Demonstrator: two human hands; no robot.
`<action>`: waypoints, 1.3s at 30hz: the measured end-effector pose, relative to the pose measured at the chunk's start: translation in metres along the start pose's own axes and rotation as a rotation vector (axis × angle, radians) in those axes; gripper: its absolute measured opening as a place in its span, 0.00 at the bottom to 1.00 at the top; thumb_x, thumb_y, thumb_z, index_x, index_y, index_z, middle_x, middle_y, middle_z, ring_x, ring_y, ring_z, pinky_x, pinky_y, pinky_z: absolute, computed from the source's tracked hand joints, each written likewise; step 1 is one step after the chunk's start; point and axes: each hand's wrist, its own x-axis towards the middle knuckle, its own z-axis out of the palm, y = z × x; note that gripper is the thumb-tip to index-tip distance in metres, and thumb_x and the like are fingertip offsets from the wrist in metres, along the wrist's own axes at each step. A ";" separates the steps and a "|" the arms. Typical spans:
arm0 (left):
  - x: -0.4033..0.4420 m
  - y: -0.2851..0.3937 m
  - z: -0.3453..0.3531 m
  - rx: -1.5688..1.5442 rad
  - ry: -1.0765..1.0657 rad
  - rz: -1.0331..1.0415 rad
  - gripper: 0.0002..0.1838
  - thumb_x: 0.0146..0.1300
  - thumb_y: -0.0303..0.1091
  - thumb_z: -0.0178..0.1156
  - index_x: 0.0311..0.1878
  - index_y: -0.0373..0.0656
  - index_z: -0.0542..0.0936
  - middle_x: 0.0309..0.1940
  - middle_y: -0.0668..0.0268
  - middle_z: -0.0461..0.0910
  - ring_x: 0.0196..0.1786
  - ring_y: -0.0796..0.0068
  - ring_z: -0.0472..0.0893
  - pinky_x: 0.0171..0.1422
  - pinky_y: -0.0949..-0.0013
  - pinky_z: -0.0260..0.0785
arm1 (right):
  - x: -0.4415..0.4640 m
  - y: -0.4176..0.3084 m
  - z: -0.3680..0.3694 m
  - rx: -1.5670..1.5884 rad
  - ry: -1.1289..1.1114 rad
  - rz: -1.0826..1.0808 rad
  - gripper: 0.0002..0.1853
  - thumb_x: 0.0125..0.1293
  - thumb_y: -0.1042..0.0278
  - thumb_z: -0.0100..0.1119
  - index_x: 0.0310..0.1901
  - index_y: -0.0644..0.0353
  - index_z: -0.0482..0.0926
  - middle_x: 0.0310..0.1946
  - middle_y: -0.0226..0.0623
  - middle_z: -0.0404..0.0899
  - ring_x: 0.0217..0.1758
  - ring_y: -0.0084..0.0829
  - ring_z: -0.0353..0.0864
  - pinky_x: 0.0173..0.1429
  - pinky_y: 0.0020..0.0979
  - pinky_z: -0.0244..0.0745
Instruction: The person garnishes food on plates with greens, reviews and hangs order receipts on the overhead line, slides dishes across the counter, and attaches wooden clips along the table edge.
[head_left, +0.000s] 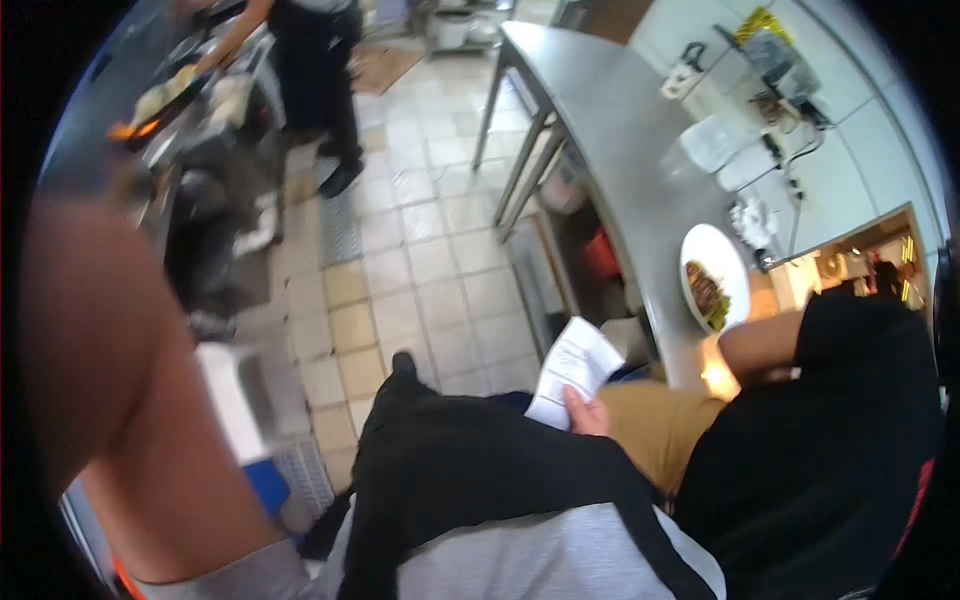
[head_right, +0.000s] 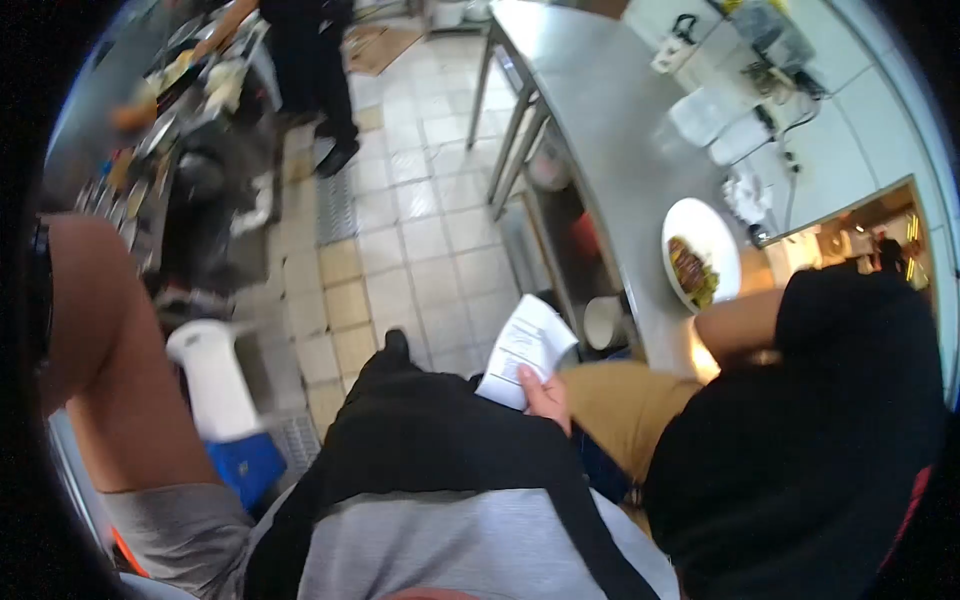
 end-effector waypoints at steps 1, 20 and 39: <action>0.018 -0.019 -0.001 0.021 0.004 -0.011 0.19 0.62 0.41 0.50 0.49 0.36 0.76 0.50 0.56 0.75 0.52 0.62 0.74 0.57 0.64 0.66 | 0.031 0.005 0.003 -0.146 -0.030 -0.086 0.16 0.66 0.63 0.56 0.48 0.68 0.78 0.38 0.34 0.80 0.41 0.23 0.77 0.48 0.27 0.71; 0.425 -0.305 0.102 0.459 0.040 0.194 0.13 0.62 0.33 0.50 0.43 0.36 0.77 0.48 0.57 0.75 0.49 0.67 0.75 0.53 0.67 0.68 | 0.537 -0.227 0.209 -0.943 -0.042 -0.511 0.11 0.59 0.76 0.53 0.44 0.62 0.80 0.34 0.39 0.82 0.37 0.29 0.79 0.47 0.28 0.72; 0.774 -0.598 0.379 0.276 0.076 0.346 0.08 0.62 0.26 0.49 0.38 0.36 0.78 0.46 0.58 0.75 0.45 0.71 0.76 0.50 0.70 0.69 | 1.054 -0.480 0.498 -0.270 -0.304 -0.613 0.12 0.66 0.62 0.55 0.39 0.65 0.79 0.27 0.24 0.76 0.29 0.15 0.70 0.35 0.20 0.66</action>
